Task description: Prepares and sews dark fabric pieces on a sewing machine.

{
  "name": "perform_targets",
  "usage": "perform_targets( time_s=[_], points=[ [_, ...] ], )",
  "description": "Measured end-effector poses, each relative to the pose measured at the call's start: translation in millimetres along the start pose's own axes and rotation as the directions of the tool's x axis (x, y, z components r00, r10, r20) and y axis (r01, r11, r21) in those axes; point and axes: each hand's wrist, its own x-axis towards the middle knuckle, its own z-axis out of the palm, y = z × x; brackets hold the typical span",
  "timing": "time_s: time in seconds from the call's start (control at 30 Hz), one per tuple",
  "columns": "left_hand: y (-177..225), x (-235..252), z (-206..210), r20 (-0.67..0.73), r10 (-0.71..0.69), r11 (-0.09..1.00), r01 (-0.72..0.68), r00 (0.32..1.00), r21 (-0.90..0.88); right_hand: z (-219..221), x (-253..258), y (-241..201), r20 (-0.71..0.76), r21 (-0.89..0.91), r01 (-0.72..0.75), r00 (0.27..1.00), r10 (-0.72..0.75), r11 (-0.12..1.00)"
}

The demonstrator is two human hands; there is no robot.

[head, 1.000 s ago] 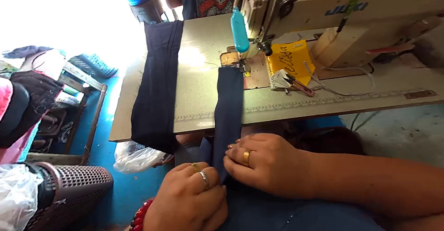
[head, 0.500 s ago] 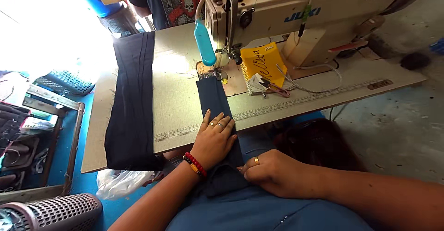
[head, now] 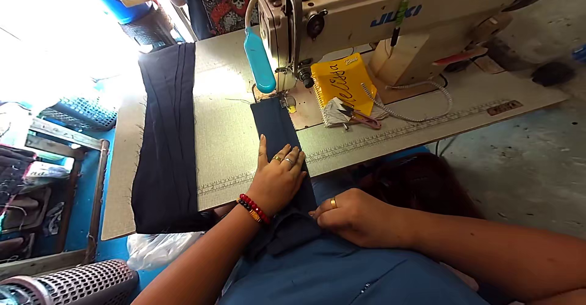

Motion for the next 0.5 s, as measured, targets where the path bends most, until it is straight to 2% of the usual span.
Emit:
perform_targets(
  time_s=[0.13, 0.3, 0.4, 0.5],
  points=[
    [-11, 11, -1, -0.023, 0.006, 1.000, -0.006, 1.000, 0.017, 3, 1, 14, -0.013, -0.099, 0.045, 0.999, -0.046, 0.994],
    [-25, 25, -1, 0.013, -0.028, 1.000, 0.028, 1.000, -0.013, 1, 5, 28, -0.033, -0.202, 0.062, 0.997, -0.070, 0.977],
    [-33, 34, -2, 0.053, -0.047, 0.999, 0.048, 0.997, -0.017, 0, 9, 38, -0.046, -0.245, 0.051, 0.997, -0.064, 0.968],
    [-43, 37, 1, 0.032, -0.057, 0.998, 0.058, 0.998, -0.034, -1, 15, 44, -0.077, -0.296, 0.027, 0.996, -0.052, 0.955]
  ],
)
